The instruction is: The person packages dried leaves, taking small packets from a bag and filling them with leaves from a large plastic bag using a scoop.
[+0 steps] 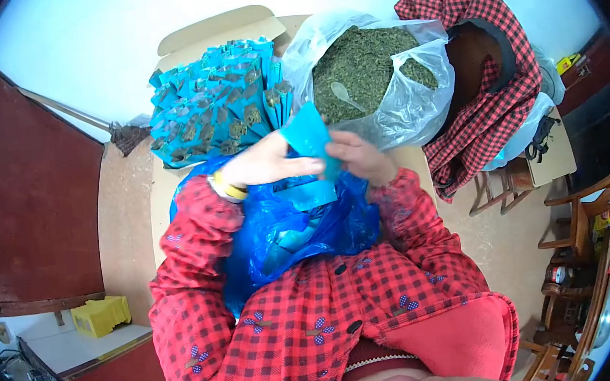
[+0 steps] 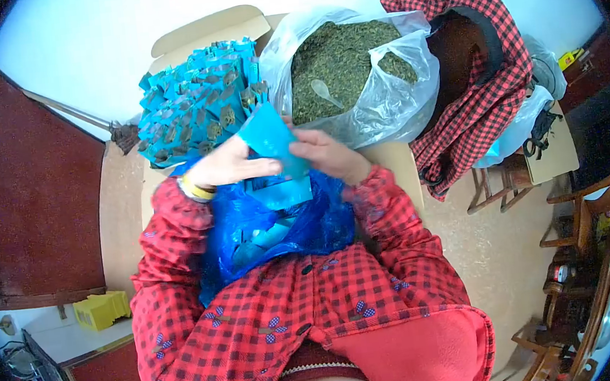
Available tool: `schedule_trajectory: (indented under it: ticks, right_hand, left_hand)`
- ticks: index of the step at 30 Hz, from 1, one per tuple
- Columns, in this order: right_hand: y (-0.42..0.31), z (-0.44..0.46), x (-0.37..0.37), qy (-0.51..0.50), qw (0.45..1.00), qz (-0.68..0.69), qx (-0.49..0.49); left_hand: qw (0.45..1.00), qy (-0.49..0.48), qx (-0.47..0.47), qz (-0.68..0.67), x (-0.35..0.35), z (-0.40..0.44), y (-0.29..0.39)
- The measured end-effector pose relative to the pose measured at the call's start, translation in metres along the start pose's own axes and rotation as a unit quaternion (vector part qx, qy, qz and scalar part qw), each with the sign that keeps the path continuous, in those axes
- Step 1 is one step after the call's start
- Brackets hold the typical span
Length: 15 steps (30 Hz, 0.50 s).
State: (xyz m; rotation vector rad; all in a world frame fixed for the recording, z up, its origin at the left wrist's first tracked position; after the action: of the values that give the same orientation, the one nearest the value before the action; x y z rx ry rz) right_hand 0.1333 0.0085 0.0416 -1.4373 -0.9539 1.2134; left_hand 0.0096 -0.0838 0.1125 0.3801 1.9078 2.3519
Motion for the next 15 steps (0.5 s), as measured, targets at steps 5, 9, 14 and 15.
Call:
schedule_trajectory:
  ticks: [5,9,14,15]
  right_hand:
    - [-0.009,0.014,0.038,0.012,0.935,-0.341,0.100]
    - [-0.050,0.005,0.092,0.286,0.598,-0.747,0.050]
    - [-0.009,0.030,0.121,0.234,0.502,-0.833,-0.014]
    - [-0.010,0.030,0.117,0.238,0.519,-0.821,0.018]
  left_hand:
    - [0.990,0.125,0.010,-0.062,-0.007,0.044,-0.019]
    - [0.962,0.272,0.006,0.034,0.021,0.071,-0.038]
    - [0.925,0.306,-0.044,0.221,0.017,0.101,-0.063]
    - [0.925,0.306,-0.049,0.220,0.018,0.102,-0.066]
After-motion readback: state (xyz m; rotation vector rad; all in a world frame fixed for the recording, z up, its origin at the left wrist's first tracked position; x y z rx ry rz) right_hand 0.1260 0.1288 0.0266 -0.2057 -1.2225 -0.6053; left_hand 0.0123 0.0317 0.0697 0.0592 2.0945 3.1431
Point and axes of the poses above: each hand's wrist, its own z-axis towards the middle knuckle, its own x-axis out of the back of the hand, y = z × x, the point moved 5 cm from there along z, towards the middle knuckle, and after that the axes turned 7 degrees about -z, right-handed, at the moved point
